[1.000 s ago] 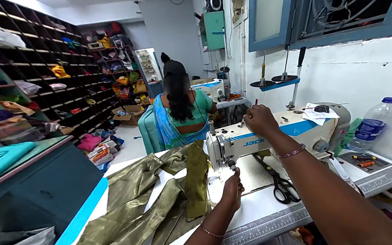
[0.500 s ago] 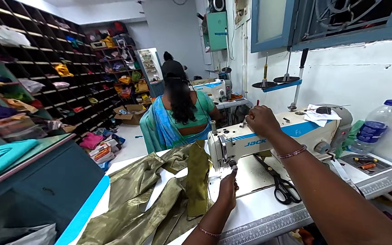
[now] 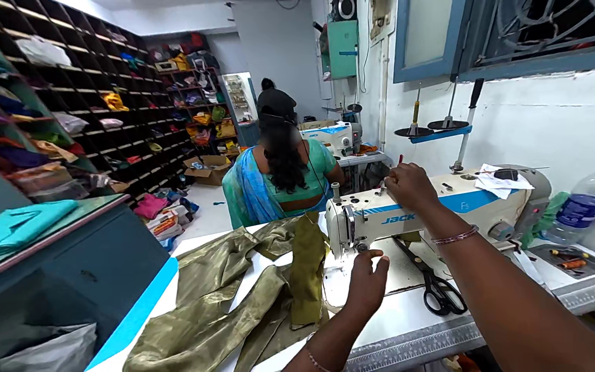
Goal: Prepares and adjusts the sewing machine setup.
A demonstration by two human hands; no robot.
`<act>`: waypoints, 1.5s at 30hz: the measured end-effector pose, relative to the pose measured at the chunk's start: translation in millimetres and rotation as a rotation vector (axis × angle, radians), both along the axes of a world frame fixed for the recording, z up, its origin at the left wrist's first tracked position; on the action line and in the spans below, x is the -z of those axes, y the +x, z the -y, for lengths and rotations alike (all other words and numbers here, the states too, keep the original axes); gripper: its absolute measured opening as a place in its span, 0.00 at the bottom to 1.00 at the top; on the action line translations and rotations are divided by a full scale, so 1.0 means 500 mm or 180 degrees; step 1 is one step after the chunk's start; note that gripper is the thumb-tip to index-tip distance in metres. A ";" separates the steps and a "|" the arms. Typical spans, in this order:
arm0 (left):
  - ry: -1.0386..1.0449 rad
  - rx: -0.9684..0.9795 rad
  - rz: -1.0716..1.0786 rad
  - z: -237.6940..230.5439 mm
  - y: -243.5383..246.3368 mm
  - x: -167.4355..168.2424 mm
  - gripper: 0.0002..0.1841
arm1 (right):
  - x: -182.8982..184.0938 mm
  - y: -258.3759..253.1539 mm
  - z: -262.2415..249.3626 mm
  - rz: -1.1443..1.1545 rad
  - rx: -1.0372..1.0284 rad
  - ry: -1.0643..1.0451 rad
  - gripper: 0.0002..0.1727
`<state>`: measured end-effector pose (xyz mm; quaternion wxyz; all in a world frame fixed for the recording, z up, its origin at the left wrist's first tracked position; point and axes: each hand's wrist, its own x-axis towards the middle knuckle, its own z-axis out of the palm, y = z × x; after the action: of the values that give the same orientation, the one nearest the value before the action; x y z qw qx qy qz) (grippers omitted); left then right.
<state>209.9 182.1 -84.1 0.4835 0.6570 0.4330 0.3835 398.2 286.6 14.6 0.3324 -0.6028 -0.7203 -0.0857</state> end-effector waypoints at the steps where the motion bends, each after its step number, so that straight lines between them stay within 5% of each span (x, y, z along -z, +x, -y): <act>1: -0.0045 -0.0006 0.0069 -0.002 0.004 -0.003 0.21 | 0.001 0.000 0.000 0.0010 -0.0004 0.0008 0.16; 7: -0.0208 -0.0445 0.0997 -0.018 -0.037 -0.002 0.13 | 0.000 0.000 0.002 -0.0020 -0.0003 0.0020 0.17; 14: -0.0962 -0.1147 0.1918 -0.053 -0.048 0.059 0.18 | -0.001 -0.003 0.004 -0.0035 0.0043 -0.0006 0.16; 18: -0.0978 -0.1095 0.1799 -0.050 -0.040 0.070 0.19 | -0.003 -0.004 0.005 -0.0010 0.0073 -0.0044 0.16; 21: -0.0244 -0.0928 0.1535 -0.033 -0.032 0.060 0.16 | -0.002 -0.003 0.002 -0.0015 0.0100 -0.0057 0.16; 23: 0.0194 -0.0575 0.0927 -0.017 -0.023 0.037 0.13 | -0.003 0.000 0.000 -0.0038 0.0106 -0.0097 0.16; 27: 0.0260 0.0101 -0.0309 -0.001 0.025 -0.002 0.28 | -0.002 0.000 0.000 0.0025 0.0126 -0.0085 0.16; 31: 0.0304 -0.0137 0.0036 -0.003 0.030 0.000 0.27 | -0.002 0.000 0.001 0.0052 0.0119 -0.0070 0.16; 36: 0.0384 -0.0997 0.1327 -0.024 -0.015 0.045 0.07 | -0.004 -0.001 0.004 0.0039 0.0104 -0.0039 0.16; 45: 0.0406 0.0283 -0.0381 0.004 0.043 0.017 0.23 | 0.001 0.002 -0.002 0.0030 0.0126 -0.0017 0.17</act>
<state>231.2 179.9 -92.7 0.4305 0.7268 0.4062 0.3485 399.4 287.8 14.2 0.3257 -0.6174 -0.7100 -0.0931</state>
